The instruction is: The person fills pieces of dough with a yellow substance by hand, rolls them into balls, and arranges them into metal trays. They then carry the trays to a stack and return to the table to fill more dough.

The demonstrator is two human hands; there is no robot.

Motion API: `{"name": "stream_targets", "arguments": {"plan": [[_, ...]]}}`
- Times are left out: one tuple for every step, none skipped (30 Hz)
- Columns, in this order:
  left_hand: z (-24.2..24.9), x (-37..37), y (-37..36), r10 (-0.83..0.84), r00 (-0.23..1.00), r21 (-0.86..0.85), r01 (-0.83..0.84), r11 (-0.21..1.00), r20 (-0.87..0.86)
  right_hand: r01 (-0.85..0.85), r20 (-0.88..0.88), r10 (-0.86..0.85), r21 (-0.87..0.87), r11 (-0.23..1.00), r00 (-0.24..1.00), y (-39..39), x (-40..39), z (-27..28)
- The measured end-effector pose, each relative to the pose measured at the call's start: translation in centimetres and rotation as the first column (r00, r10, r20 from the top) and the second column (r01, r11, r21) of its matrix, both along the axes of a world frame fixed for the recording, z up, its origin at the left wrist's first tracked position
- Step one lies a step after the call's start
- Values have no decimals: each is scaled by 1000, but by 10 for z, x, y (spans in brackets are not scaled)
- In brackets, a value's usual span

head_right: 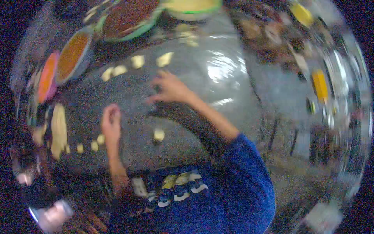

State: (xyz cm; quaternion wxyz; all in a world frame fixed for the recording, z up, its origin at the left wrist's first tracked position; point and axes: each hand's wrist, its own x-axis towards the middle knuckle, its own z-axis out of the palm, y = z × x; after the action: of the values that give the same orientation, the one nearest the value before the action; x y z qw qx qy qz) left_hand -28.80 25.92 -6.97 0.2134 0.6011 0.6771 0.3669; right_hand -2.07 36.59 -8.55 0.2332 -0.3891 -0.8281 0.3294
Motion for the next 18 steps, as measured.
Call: {"name": "stream_targets", "arguments": {"plan": [[2, 14, 38, -61, 992, 88, 71, 994, -106, 220, -52, -216, 365, 905, 975, 14, 9, -11], [3, 29, 75, -142, 967, 101, 166, 981, -213, 227, 43, -266, 400, 888, 963, 31, 22, -23], [-3, 42, 109, -166, 889, 117, 236, 965, -428, 223, 138, -308, 430, 875, 941, 46, 36, -38], [-12, 35, 143, -232, 847, 172, 349, 921, -479, 207, 167, -296, 408, 889, 941, 63, 26, -68], [-14, 36, 166, -245, 750, 160, 422, 892, -615, 189, 192, -279, 386, 903, 941, 70, 23, -86], [-22, 35, 181, -305, 695, 145, 509, 848, -651, 311, 135, -363, 301, 901, 922, 61, 22, -76], [-36, 31, 196, -351, 704, 83, 502, 861, -618, 418, 85, -443, 215, 883, 893, 45, 24, -60], [-51, 28, 206, -389, 713, 17, 490, 872, -584, 456, 103, -488, 231, 859, 867, 27, 38, -45], [-65, 19, 216, -424, 704, -7, 512, 859, -570, 466, -9, -473, 182, 866, 881, 10, 49, -32], [-74, 21, 222, -447, 695, -33, 522, 852, -563, 459, -132, -443, 136, 878, 887, -2, 65, -21], [-74, 22, 217, -469, 683, -24, 553, 833, -560, 489, -127, -474, 145, 860, 871, -25, 72, -11], [-69, 27, 211, -438, 707, 37, 547, 836, -555, 493, -142, -474, 175, 852, 869, -51, 84, -1], [-65, 27, 202, -403, 739, 97, 530, 843, -540, 486, -148, -464, 206, 849, 873, -83, 87, 8], [-64, 30, 197, -416, 735, 98, 543, 834, -535, 539, -295, -558, -151, 829, 776, -111, 88, 5], [-61, 31, 192, -418, 796, 94, 503, 859, -437, 472, -385, -669, -492, 732, 636, -138, 89, 3], [-58, 34, 188, -409, 848, 84, 460, 884, -337, 470, -401, -730, -574, 671, 553, -166, 92, 6], [-51, 42, 181, -410, 848, 89, 462, 882, -337, 455, -408, -782, -648, 611, 470, -191, 96, 10], [-41, 56, 166, -393, 877, 189, 450, 873, -276, 433, -396, -817, -704, 563, 419, -215, 96, 18]]}}
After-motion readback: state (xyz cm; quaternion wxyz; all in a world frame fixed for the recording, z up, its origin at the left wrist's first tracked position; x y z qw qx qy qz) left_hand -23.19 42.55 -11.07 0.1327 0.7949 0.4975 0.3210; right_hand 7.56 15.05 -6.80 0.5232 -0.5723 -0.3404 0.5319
